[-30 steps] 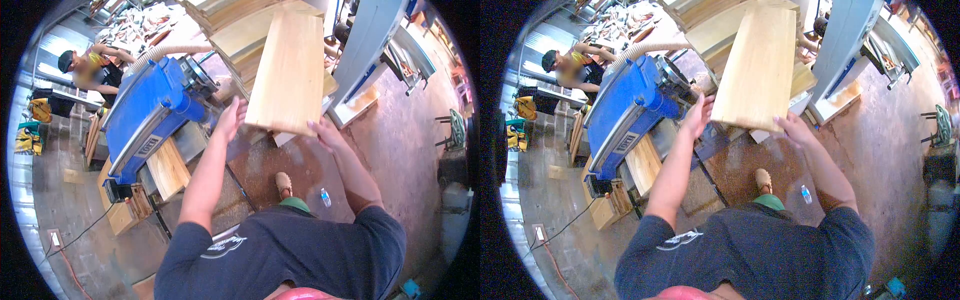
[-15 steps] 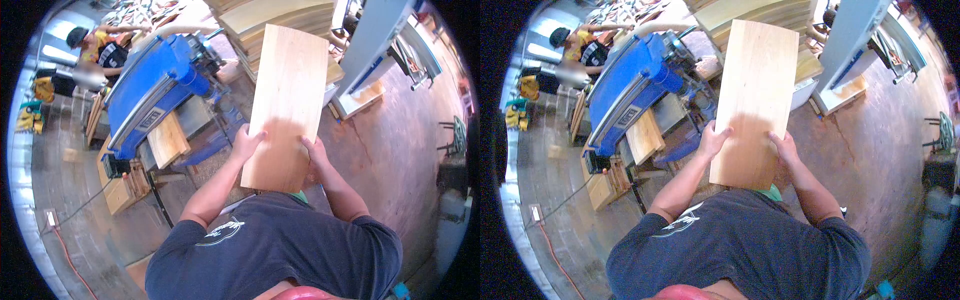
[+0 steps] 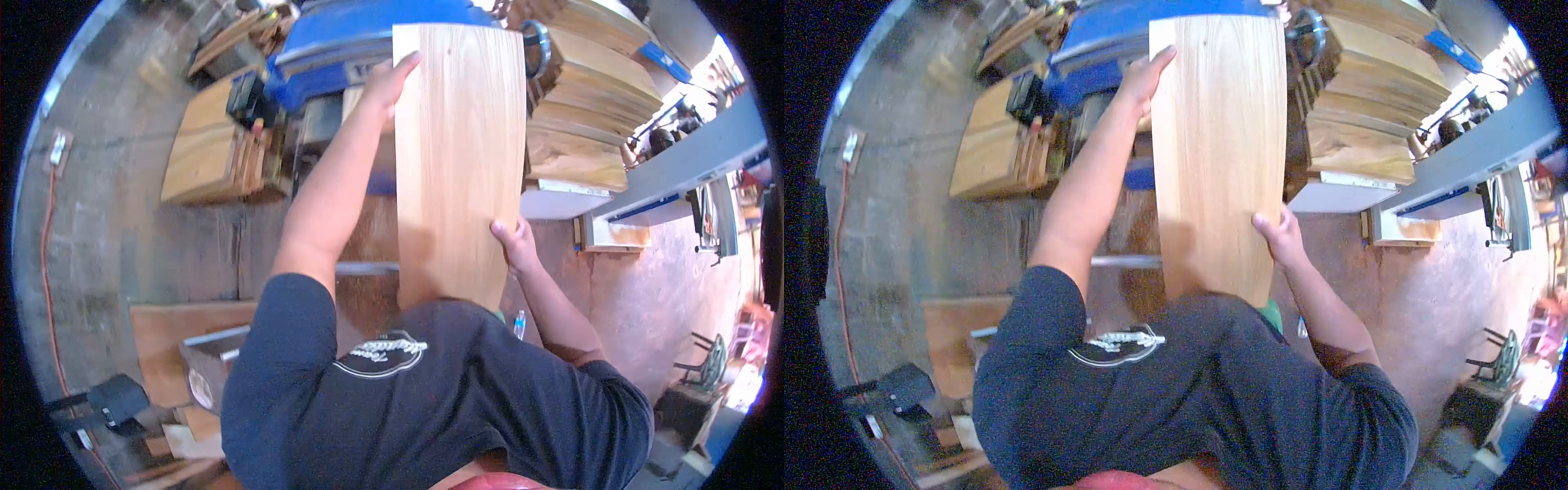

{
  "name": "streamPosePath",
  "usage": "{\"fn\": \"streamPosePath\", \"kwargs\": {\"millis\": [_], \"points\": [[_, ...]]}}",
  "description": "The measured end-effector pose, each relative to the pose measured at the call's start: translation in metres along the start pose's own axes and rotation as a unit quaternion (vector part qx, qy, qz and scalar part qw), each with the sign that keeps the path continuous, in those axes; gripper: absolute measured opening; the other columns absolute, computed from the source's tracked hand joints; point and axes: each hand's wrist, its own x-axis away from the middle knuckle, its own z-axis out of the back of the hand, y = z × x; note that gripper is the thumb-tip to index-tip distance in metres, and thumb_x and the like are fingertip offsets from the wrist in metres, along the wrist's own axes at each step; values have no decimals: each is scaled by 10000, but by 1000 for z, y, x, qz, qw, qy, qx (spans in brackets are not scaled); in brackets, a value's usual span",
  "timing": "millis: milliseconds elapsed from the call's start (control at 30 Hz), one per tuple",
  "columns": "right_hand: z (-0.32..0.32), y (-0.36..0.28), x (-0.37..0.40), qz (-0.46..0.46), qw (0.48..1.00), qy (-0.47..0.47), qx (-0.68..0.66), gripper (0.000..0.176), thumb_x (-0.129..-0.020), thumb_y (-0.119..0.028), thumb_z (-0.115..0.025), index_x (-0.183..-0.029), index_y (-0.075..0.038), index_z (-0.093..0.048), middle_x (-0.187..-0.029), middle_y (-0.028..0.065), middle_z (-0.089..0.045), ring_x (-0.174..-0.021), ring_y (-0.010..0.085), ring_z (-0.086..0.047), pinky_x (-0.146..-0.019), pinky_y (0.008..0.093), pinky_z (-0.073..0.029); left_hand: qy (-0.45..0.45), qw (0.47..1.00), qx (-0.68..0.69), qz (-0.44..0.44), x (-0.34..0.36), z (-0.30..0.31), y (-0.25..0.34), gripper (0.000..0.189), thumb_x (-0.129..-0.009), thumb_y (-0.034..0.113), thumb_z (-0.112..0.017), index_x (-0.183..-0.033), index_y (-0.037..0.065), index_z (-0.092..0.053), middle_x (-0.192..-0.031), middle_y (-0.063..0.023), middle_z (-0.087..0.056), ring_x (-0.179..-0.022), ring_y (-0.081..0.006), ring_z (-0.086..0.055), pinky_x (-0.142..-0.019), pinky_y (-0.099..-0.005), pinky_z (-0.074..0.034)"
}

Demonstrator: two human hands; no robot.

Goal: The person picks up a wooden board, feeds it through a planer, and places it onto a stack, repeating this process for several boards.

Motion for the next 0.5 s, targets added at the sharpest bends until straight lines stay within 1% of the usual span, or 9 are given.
{"fn": "streamPosePath", "kwargs": {"millis": [67, 167, 200, 267, 333, 400, 433, 467, 500], "points": [[-38, 8, 5, -21, 999, 19, -43, 486, -828, -275, -720, -1163, 13, -517, -1073, 115, -623, -988, 187, -605, -863, 374, -512, 14, 996, 59, 61, 40, 53, -33, 443, -869, 264, -680, -1170, -42, -573, -1082, -173, -648, -910, -240, -651, -795, -388, -525], [-74, 14, 1, -33, 999, 17, -29, 403, -880, -233, -655, -1165, 20, -525, -1056, 119, -638, -934, 186, -630, -825, 358, -525, 10, 991, -63, 117, 136, 123, -119, 482, -854, 273, -698, -1202, -32, -562, -1128, -168, -638, -990, -230, -630, -865, -375, -503], [-81, 16, -7, -31, 999, 21, -19, 393, -889, -232, -642, -1167, 21, -525, -1054, 120, -640, -925, 188, -633, -817, 354, -527, 16, 984, -112, 136, 183, 134, -141, 493, -845, 273, -709, -1209, -26, -562, -1144, -163, -634, -1011, -222, -622, -882, -366, -494], [-90, 26, -17, -56, 998, 29, -5, 392, -895, -237, -633, -1170, 21, -526, -1059, 120, -640, -927, 189, -633, -820, 354, -526, -9, 987, -73, 144, 283, 136, -157, 510, -835, 253, -713, -1232, -22, -548, -1159, -143, -628, -1036, -199, -604, -892, -348, -483], [-102, 32, -25, -81, 994, 60, 43, 388, -906, -249, -614, -1172, 20, -530, -1060, 125, -641, -919, 197, -637, -804, 369, -536, -3, 987, -21, 160, 346, 146, -177, 511, -826, 229, -712, -1236, -25, -541, -1141, -134, -631, -1023, -190, -604, -887, -345, -485], [-117, 31, -32, -144, 987, 72, 13, 382, -909, -265, -608, -1158, 16, -540, -1046, 132, -646, -923, 218, -646, -785, 397, -552, 12, 985, 28, 168, 375, 161, -187, 513, -818, 204, -712, -1240, -27, -535, -1124, -125, -634, -1010, -181, -604, -882, -343, -487], [-119, 38, -35, -155, 986, 67, 19, 382, -909, -265, -608, -1158, 16, -540, -1046, 132, -646, -923, 218, -646, -785, 397, -552, 7, 985, -3, 175, 377, 171, -190, 523, -807, 190, -711, -1246, -27, -526, -1114, -119, -632, -1007, -176, -601, -887, -339, -484], [-119, 44, -40, -168, 985, 33, -3, 428, -912, -294, -606, -1189, 18, -514, -1063, 146, -636, -910, 232, -653, -777, 396, -561, 0, 983, -34, 178, 375, 180, -192, 534, -797, 176, -711, -1252, -26, -518, -1105, -113, -631, -1003, -171, -599, -893, -336, -482], [-121, 48, -45, -178, 984, -1, -25, 475, -914, -324, -603, -1221, 20, -488, -1080, 160, -626, -898, 247, -659, -769, 394, -570, -39, 984, 6, 175, 373, 190, -185, 571, -780, 169, -721, -1267, -27, -499, -1111, -111, -625, -1007, -171, -596, -899, -330, -477]]}}
